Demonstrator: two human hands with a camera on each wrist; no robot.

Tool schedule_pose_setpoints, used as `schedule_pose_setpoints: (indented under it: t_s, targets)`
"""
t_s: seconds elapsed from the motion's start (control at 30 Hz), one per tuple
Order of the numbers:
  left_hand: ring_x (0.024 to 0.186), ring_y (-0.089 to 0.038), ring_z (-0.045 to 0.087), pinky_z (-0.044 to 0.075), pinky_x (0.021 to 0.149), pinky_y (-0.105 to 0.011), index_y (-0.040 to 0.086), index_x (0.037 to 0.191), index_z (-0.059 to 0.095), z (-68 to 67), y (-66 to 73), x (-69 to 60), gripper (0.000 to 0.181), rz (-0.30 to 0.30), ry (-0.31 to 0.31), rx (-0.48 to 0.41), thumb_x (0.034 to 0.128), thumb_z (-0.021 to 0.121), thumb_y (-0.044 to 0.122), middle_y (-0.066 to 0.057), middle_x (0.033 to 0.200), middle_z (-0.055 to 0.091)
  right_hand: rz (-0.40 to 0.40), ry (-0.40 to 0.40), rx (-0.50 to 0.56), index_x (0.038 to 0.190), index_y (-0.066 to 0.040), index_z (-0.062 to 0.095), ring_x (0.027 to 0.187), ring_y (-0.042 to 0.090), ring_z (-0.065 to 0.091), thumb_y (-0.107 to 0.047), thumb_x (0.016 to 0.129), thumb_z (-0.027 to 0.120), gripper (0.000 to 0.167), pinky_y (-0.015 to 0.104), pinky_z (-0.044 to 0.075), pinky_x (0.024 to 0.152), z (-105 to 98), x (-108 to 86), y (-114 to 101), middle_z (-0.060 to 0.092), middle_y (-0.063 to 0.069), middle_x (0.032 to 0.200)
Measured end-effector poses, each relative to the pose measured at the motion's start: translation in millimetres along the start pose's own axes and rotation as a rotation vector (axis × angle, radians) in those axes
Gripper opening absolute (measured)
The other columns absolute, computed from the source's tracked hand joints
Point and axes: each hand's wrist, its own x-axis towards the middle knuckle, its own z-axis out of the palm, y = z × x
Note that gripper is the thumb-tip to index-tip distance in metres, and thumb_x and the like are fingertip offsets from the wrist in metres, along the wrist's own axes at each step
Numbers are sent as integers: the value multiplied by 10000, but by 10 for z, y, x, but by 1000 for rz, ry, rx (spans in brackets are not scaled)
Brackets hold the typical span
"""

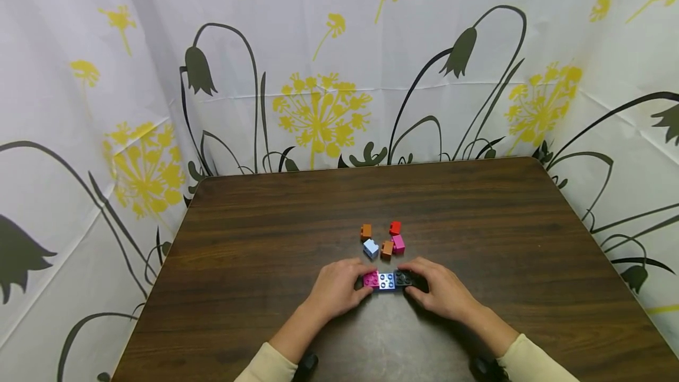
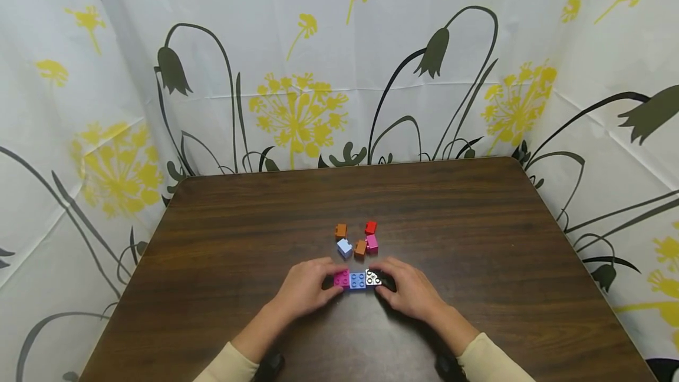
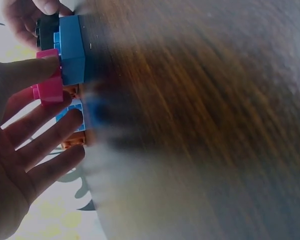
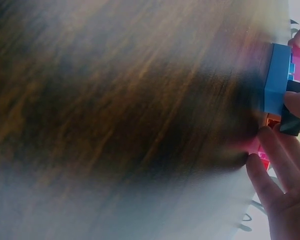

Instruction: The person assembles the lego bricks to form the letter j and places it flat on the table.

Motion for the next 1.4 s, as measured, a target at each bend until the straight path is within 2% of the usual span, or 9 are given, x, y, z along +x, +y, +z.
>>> schedule_pose_setpoints:
  t_s: [0.23,0.4,0.6,0.73,0.8,0.9,1.07,1.23,1.4]
  targets:
    - [744,-48,541,494,673,-310,232,1202,720,1,4,10,386,8,-14,24,842,773,361,79,947,654,4,3,-4,1254,-168,654,1098,120,595,-205,841,782,433,428,490,927,-4,-2,-10,632,-74,1171]
    - [782,-58,576,504,689,-318,227,1205,716,10,-3,7,391,13,-10,28,842,773,360,77,975,658,-9,-2,-4,1261,-163,650,1110,129,594,-199,840,782,442,430,488,928,-15,0,-6,633,-68,1179]
    - [748,-42,532,487,653,-298,229,1218,701,55,-30,8,405,14,-3,-3,840,775,356,84,944,636,-52,-103,17,1350,-116,587,1130,169,585,-118,828,775,554,444,487,926,-134,30,42,622,1,1227]
    - [795,-55,556,497,669,-307,231,1249,682,84,-52,2,457,5,10,-25,826,789,367,81,941,638,-43,-153,24,1368,-107,570,1131,184,584,-25,827,726,569,451,484,932,-250,81,80,607,20,1261]
    - [861,-77,587,514,710,-331,234,1268,670,93,-57,-1,484,-4,12,-31,823,790,384,72,979,652,-35,-125,8,1346,-108,591,1121,191,592,-1,829,708,540,458,486,927,-293,118,92,609,16,1252]
    - [972,-118,613,526,780,-375,242,1283,661,93,-52,2,492,-3,11,-39,830,781,393,55,1058,668,-36,-31,-41,1305,-114,628,1123,204,597,-8,831,718,494,470,491,917,-315,185,115,615,5,1231]
    - [1037,-136,617,520,832,-386,239,1271,671,89,-30,11,458,16,-3,-56,847,766,382,40,1128,674,-56,80,-76,1318,-115,622,1169,247,583,-57,845,746,492,492,486,917,-221,311,171,585,47,1301]
    - [1013,-116,621,521,820,-363,234,1256,678,109,-22,29,437,27,-7,-56,852,762,378,46,1116,675,-78,92,-92,1358,-116,597,1288,263,499,-77,870,737,510,503,437,984,-108,435,240,513,69,1429]
    - [1031,-114,621,516,842,-370,229,1261,676,117,-21,39,438,23,-3,-57,857,757,379,42,1139,675,-115,90,-120,1309,-145,647,1271,232,519,-90,854,757,470,483,451,974,-63,510,306,570,41,1378]
